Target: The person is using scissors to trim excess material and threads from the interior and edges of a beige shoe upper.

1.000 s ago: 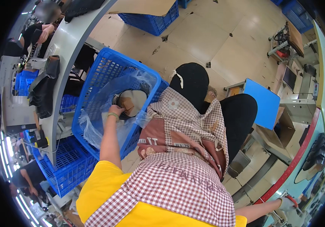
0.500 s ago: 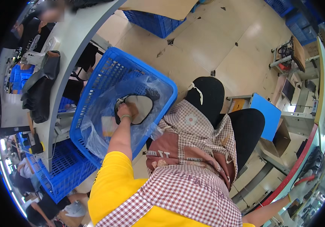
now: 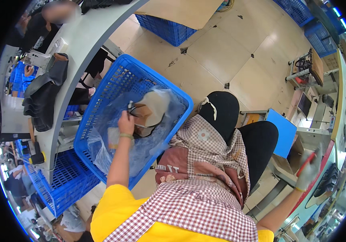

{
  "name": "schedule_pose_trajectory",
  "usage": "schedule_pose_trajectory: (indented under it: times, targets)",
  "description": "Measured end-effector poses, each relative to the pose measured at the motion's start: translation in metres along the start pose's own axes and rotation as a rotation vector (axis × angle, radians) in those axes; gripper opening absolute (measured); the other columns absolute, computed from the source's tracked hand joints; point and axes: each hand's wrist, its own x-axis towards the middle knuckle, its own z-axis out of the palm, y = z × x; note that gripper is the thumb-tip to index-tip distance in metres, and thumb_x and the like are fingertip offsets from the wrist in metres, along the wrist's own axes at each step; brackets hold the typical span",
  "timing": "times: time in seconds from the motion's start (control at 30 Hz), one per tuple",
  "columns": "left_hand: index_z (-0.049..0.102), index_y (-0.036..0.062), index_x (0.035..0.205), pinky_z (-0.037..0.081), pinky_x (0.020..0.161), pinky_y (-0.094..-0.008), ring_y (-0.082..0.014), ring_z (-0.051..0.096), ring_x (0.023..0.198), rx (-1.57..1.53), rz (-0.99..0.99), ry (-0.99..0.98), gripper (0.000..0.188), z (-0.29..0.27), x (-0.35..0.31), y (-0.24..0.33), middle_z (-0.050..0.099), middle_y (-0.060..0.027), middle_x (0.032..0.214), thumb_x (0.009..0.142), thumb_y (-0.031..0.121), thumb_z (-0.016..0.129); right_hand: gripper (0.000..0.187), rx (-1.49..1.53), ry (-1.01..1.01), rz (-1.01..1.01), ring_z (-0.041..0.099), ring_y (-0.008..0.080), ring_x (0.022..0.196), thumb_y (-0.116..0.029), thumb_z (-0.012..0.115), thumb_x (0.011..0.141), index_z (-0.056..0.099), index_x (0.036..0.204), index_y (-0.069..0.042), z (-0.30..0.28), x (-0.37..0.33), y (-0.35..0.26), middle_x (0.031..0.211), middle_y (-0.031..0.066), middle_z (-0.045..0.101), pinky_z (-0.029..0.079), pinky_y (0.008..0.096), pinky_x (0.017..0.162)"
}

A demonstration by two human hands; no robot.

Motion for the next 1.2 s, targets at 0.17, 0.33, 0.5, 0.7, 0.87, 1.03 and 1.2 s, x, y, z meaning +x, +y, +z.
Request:
schedule_pose_trajectory:
  times: [0.17, 0.33, 0.5, 0.7, 0.87, 1.03, 1.2]
  targets:
    - [0.057, 0.0043, 0.091, 0.048, 0.066, -0.0461, -0.0358, 0.062, 0.074, 0.012, 0.104, 0.191, 0.016, -0.105, 0.000, 0.061, 0.066, -0.0176, 0.092, 0.079, 0.013, 0.059, 0.053, 0.131, -0.242, -0.114, 0.044, 0.0047, 0.062, 0.000, 0.062, 0.081, 0.050, 0.133, -0.004, 0.098, -0.016, -0.086, 0.075, -0.0059, 0.047, 0.035, 0.0193, 0.053]
    - [0.062, 0.0027, 0.093, 0.049, 0.064, -0.0449, -0.0353, 0.063, 0.073, 0.022, 0.223, 0.369, 0.017, -0.183, -0.006, 0.102, 0.068, -0.0167, 0.087, 0.079, 0.010, 0.058, 0.057, 0.539, -0.666, -0.203, 0.061, 0.0113, 0.077, -0.010, 0.067, 0.075, 0.051, 0.130, -0.004, 0.158, -0.051, -0.185, 0.087, 0.0032, 0.065, 0.051, 0.0256, 0.077]
    - [0.066, 0.0015, 0.104, 0.051, 0.065, -0.0378, -0.0351, 0.066, 0.073, -0.116, 0.078, 0.092, 0.026, -0.240, -0.018, 0.136, 0.067, -0.0201, 0.081, 0.079, 0.006, 0.060, 0.063, 0.657, -1.009, 0.030, 0.060, 0.0095, 0.087, -0.011, 0.066, 0.077, 0.044, 0.136, -0.004, 0.147, -0.064, -0.203, 0.094, 0.0057, 0.064, 0.049, 0.0248, 0.083]
    - [0.065, 0.0039, 0.105, 0.051, 0.066, -0.0399, -0.0364, 0.065, 0.078, -0.244, 0.371, 0.067, 0.025, -0.170, -0.035, 0.262, 0.065, -0.0214, 0.087, 0.081, 0.006, 0.059, 0.053, 0.892, -0.758, 0.130, 0.054, 0.0148, 0.109, -0.019, 0.055, 0.089, 0.041, 0.136, 0.003, 0.143, -0.070, -0.150, 0.124, 0.0121, 0.056, 0.042, 0.0290, 0.095]
    - [0.064, -0.0001, 0.103, 0.051, 0.066, -0.0415, -0.0366, 0.064, 0.076, -0.578, 0.558, 0.115, 0.021, -0.104, -0.047, 0.318, 0.066, -0.0201, 0.089, 0.084, 0.006, 0.058, 0.049, 1.577, -0.455, 0.510, 0.055, 0.0136, 0.104, -0.027, 0.053, 0.096, 0.042, 0.136, -0.001, 0.119, -0.070, -0.126, 0.118, 0.0060, 0.057, 0.044, 0.0273, 0.092]
    - [0.065, 0.0018, 0.102, 0.051, 0.070, -0.0399, -0.0357, 0.064, 0.079, -0.540, 0.584, 0.140, 0.019, -0.064, -0.044, 0.333, 0.067, -0.0182, 0.089, 0.085, 0.005, 0.057, 0.052, 1.497, -0.362, 0.290, 0.056, 0.0119, 0.095, -0.022, 0.058, 0.094, 0.039, 0.138, 0.000, 0.092, -0.079, -0.117, 0.108, 0.0054, 0.057, 0.047, 0.0256, 0.085]
    - [0.063, -0.0019, 0.104, 0.049, 0.069, -0.0315, -0.0231, 0.065, 0.078, -0.735, 0.457, 0.095, 0.019, -0.045, -0.058, 0.331, 0.067, -0.0157, 0.087, 0.090, 0.011, 0.058, 0.061, 0.692, -0.210, 0.219, 0.055, 0.0092, 0.087, -0.008, 0.069, 0.076, 0.046, 0.131, 0.003, 0.106, -0.087, -0.134, 0.101, 0.0054, 0.059, 0.046, 0.0225, 0.079]
